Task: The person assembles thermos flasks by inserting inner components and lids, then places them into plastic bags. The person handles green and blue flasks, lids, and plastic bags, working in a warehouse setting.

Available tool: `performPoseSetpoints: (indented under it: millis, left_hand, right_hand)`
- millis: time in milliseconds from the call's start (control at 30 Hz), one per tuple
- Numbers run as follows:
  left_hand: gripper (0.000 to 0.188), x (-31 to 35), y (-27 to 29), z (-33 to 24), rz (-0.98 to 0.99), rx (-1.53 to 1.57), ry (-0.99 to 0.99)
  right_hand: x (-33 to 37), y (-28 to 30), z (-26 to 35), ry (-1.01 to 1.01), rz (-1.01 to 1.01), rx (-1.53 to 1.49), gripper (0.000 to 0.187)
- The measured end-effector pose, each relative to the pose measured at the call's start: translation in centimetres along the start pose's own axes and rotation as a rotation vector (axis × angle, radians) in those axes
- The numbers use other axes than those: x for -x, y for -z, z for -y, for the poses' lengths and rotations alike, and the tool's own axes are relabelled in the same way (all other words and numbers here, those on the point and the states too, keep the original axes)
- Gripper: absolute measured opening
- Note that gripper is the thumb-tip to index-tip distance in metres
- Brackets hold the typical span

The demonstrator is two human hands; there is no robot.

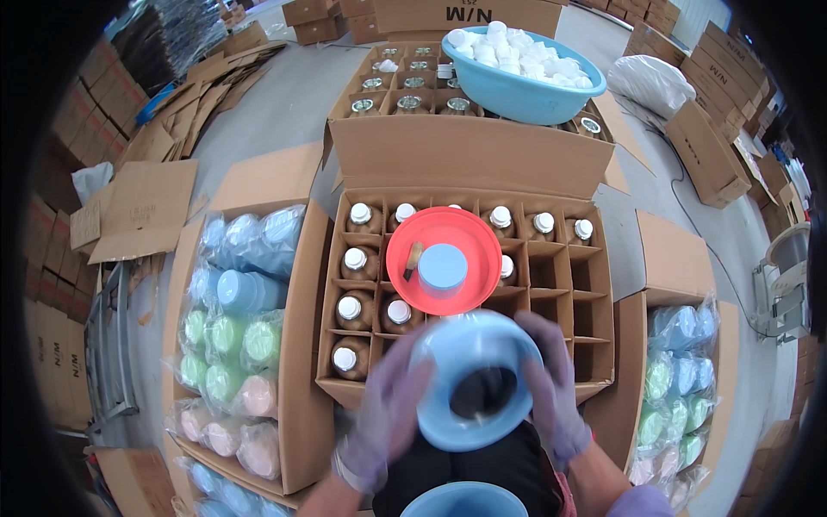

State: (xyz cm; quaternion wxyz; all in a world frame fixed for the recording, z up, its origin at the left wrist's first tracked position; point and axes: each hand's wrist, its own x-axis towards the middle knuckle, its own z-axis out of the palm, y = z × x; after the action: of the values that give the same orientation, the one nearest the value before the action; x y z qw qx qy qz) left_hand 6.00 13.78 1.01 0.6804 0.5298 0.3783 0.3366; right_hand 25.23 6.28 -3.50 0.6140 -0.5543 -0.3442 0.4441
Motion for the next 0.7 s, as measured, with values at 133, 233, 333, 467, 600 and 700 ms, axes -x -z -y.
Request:
performPoseSetpoints:
  millis: [133,233,333,467,600,700]
  left_hand:
    - [0.066,-6.4,12.4,12.9,-0.211,-1.052,0.063]
    - [0.074,-4.9,17.4,20.8,-0.188,-1.503,0.184]
    - [0.084,-4.7,17.6,21.5,-0.088,-1.567,0.241]
    - [0.080,-3.4,18.8,20.1,-0.045,-1.612,0.125]
    - [0.059,-0.7,15.4,8.2,-0.101,-1.598,-0.253]
    - [0.048,2.2,11.5,-1.0,-0.213,-1.420,-0.498]
  right_hand:
    - [-5.5,6.7,-8.1,-0.064,-0.185,0.156,0.036]
    - [-5.5,13.2,-14.5,-0.074,-0.281,0.518,0.037]
    - [-4.6,13.0,-14.8,0.081,-0.333,0.986,0.042]
    - [-3.3,8.6,-11.1,0.291,-0.165,0.982,0.048]
    - [-1.4,4.1,-5.4,0.237,0.075,0.720,0.047]
    - [-1.1,0.6,-1.6,-0.057,0.203,0.318,0.049]
